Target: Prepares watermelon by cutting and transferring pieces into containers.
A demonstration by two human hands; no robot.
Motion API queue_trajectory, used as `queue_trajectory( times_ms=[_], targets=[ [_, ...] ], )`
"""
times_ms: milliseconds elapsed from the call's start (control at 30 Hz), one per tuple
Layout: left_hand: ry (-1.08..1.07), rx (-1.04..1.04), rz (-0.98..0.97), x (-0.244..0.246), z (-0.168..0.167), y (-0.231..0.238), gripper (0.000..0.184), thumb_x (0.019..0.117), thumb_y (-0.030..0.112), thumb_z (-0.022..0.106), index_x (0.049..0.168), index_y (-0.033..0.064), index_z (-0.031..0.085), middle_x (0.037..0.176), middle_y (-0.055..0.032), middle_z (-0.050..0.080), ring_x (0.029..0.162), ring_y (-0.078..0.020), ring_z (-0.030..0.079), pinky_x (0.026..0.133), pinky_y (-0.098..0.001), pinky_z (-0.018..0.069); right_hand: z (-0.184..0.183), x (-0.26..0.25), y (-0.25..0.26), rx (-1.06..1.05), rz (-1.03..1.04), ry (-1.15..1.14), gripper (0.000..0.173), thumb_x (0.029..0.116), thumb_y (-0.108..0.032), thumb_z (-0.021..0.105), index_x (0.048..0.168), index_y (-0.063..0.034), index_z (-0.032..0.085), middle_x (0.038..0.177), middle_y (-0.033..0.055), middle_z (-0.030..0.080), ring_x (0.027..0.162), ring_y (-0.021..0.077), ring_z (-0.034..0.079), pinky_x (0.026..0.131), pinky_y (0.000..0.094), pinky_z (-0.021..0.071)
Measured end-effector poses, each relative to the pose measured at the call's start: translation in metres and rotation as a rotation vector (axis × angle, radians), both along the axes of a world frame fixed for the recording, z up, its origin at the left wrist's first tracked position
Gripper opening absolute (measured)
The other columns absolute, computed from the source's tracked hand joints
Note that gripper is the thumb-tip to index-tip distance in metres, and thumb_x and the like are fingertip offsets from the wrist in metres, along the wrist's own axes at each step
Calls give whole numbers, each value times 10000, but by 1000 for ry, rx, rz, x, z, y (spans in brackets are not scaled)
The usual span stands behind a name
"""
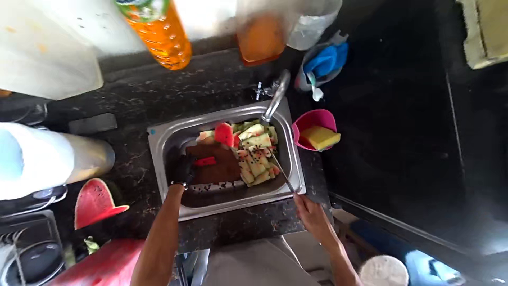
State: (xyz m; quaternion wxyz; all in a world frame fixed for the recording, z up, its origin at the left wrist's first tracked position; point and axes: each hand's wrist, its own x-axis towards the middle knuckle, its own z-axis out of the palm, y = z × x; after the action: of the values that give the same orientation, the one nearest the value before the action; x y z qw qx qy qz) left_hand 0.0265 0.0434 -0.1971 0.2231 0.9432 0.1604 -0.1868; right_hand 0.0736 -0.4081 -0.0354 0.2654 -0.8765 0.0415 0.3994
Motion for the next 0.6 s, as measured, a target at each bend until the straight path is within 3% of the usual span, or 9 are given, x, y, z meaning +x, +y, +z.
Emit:
queue_trajectory(
  times_ms=[100, 200, 233, 333, 467, 600],
  targets=[
    [-34, 6, 146, -7, 25, -15, 452, 824, 263, 834, 1213, 77, 698, 1224, -173, 686, 1157, -348, 649, 1012, -583, 503, -4, -2, -1, 74, 5, 117, 645, 1088, -560, 289, 1074, -42, 672, 793, 119, 622, 732, 270, 637, 717, 512, 532],
    [-169, -124, 322, -3, 34, -29, 454, 823, 207, 844, 1217, 34, 699, 1187, -192, 710, 1099, -338, 687, 996, -562, 528, 3, 1, 19, 149, 57, 222, 638, 1088, -560, 302, 1075, -34, 663, 843, 142, 632, 782, 292, 643, 755, 529, 527],
    [-172, -167, 367, 1, 38, -32, 447, 831, 226, 833, 1216, 43, 700, 1176, -177, 715, 1087, -307, 691, 993, -527, 539, 4, 1, 29, 188, 62, 267, 630, 1089, -558, 299, 1076, -44, 662, 818, 123, 616, 744, 269, 628, 723, 502, 526],
    [-191, -279, 440, 9, 58, -39, 437, 850, 230, 810, 1237, 60, 698, 1128, -140, 732, 995, -229, 712, 926, -436, 575, 3, -4, 68, 393, -28, 471, 585, 1098, -554, 275, 1033, -76, 606, 653, 7, 485, 507, 130, 480, 494, 309, 450],
    [-334, -438, 457, 5, 118, -54, 430, 819, 194, 840, 1217, 85, 719, 1054, -73, 746, 868, -112, 695, 803, -319, 580, 12, -4, 105, 573, -123, 679, 547, 1092, -568, 286, 1009, -95, 548, 615, -29, 443, 455, 88, 439, 453, 248, 427],
    [-567, -596, 414, -14, 170, -56, 420, 797, 86, 829, 1192, 18, 707, 1087, -71, 757, 926, -106, 724, 828, -294, 614, 7, -5, 100, 639, -204, 784, 530, 1081, -591, 277, 994, -139, 540, 609, -51, 449, 445, 59, 436, 423, 209, 413]
  ],
)
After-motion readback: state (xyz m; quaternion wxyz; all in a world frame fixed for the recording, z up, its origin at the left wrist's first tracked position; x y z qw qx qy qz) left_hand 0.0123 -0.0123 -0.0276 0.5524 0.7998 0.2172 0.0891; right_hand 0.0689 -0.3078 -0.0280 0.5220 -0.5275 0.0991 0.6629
